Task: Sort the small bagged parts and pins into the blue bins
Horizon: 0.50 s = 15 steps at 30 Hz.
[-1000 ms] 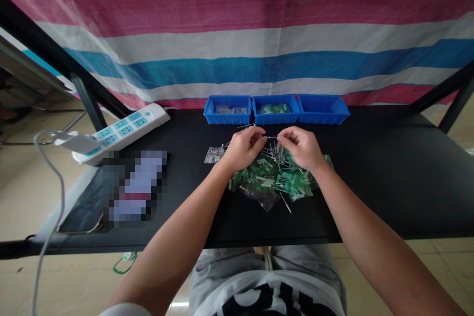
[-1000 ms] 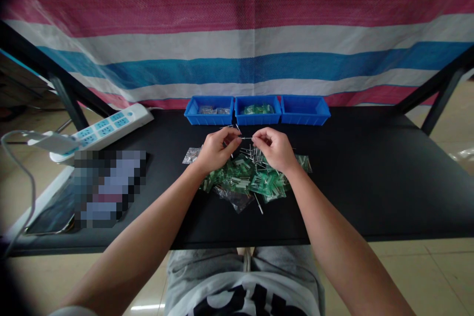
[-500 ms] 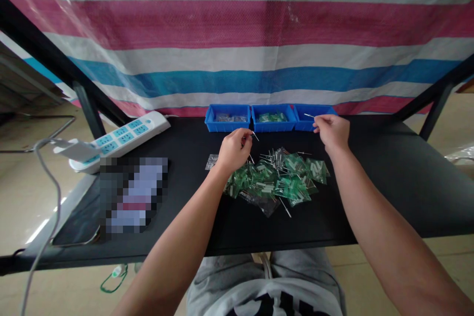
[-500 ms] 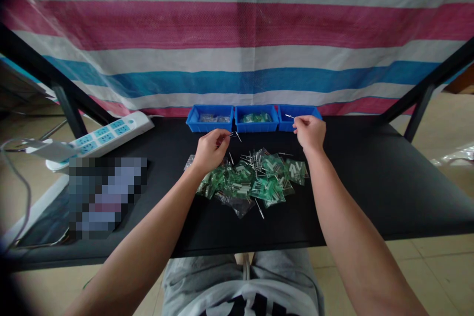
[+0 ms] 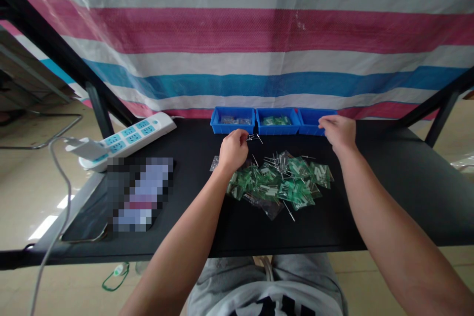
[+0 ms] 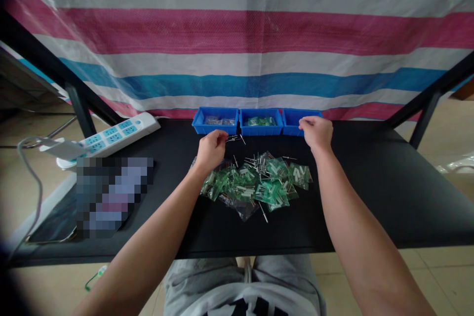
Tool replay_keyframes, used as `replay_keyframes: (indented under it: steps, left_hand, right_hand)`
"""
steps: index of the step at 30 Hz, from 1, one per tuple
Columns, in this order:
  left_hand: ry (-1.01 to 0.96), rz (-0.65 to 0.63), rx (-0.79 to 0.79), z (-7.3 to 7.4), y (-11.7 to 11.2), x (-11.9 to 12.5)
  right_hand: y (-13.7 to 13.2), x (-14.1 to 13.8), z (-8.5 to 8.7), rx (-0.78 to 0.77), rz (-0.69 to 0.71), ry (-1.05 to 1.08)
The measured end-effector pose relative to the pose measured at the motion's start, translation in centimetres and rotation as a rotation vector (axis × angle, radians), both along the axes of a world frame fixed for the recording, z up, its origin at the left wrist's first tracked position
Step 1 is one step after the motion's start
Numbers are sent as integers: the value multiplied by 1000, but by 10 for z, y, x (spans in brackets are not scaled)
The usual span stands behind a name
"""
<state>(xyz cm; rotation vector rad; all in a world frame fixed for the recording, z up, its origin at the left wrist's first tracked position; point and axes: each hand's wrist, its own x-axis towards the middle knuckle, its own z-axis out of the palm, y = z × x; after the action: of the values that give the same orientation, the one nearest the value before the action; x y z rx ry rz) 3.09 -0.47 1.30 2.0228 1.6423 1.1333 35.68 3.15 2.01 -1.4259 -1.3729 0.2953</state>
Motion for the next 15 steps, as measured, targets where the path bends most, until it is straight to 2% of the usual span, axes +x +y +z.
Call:
replay_keyframes:
  steps: [1,2,4,7,13,15]
  left_hand:
    - [24,7,-4,0,0,0]
    - [59,12,-6,-1,0,0]
    - [161,0,-8,-2,-1,0]
    - [327,-69,-13,-5,-2,0]
    - [505,-123,-36,-11,-1,2]
    - [522,-141,-48,-11,-1,4]
  right_hand:
    - [-6,-11,3,-21,-82,52]
    - [-12,-23,6,-50,-65,82]
    - [-24,-47,10,-61,30,107]
    - [-39,-76,10,-42,158,37]
    - [-57,-108,-1,-11,417,-387]
    - [-60,-113,-1,2,475,-458]
